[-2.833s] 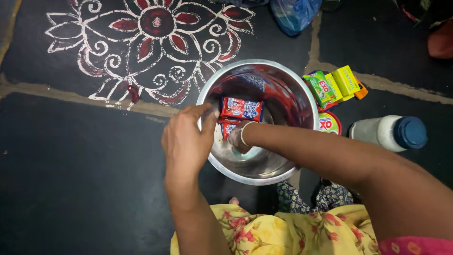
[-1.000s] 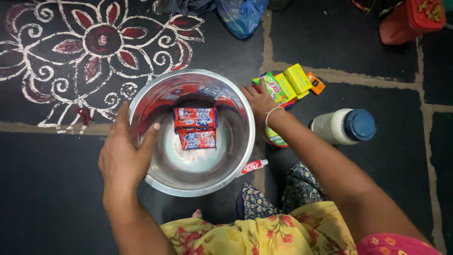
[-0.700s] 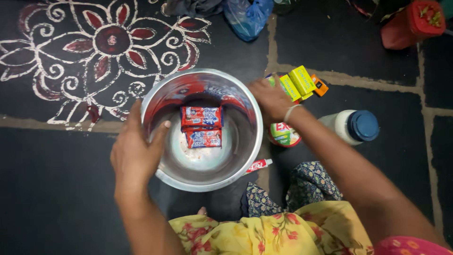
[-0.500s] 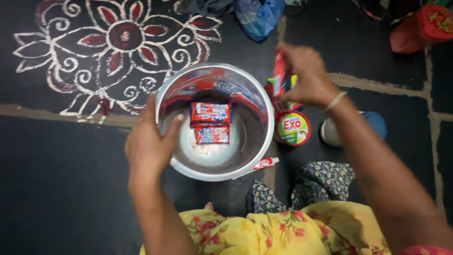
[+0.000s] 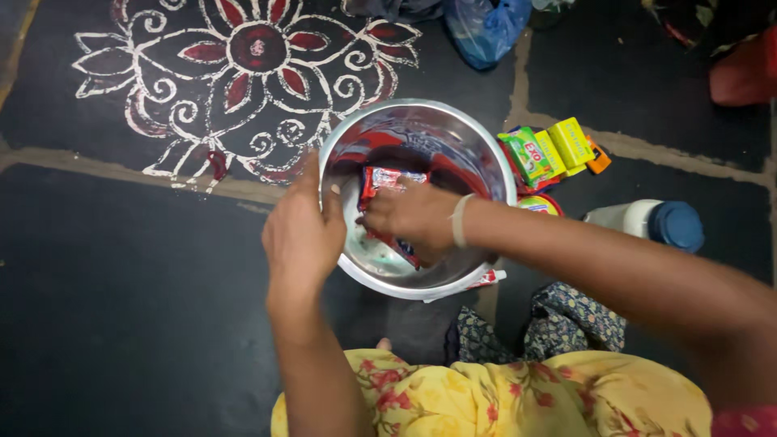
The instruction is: The person opens a red plastic container, removes a green circular pad, and wipes the container with a cloth. They then place several packets of detergent into a metal bucket.
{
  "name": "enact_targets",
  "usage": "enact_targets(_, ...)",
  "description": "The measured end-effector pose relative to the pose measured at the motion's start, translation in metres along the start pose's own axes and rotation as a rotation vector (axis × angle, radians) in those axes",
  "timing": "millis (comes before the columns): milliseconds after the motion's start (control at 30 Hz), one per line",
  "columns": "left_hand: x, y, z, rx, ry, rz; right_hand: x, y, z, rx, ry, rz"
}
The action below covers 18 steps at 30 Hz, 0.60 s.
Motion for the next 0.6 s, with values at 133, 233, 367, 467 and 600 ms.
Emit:
enact_targets(133, -0.003, 0.001, 0.001, -0.033, -0.032, -0.036, 0.007, 0.086, 0.05, -0.339, -0.048, -0.466)
enact_targets(233, -0.001, -0.002, 0.0, -0.041, -0.02, -0.047, 0.017, 0.115, 0.066, -0.195, -0.143, -0.627)
enact_targets(367, 0.002, -0.003, 0.0, -0.074, -0.023, -0.079, 0.037, 0.146, 0.073, -0.189, -0.196, -0.767)
enact_targets(467, 0.002, -0.003, 0.0, -0.082, -0.034, -0.08, 0.04, 0.146, 0.068, -0.16, -0.191, -0.786)
enact_targets(600, -0.003, -0.003, -0.001, -0.091, -0.075, -0.076, 0.036, 0.13, 0.063, -0.25, -0.099, -0.787)
Point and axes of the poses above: each hand's wrist, its own z-axis towards the middle knuckle, its own y-axis out of the palm, x = y × z, the point moved 9 cm from there along z, towards the middle knuckle, and after that the axes turned 14 degrees about -x, right-handed, at the moved point
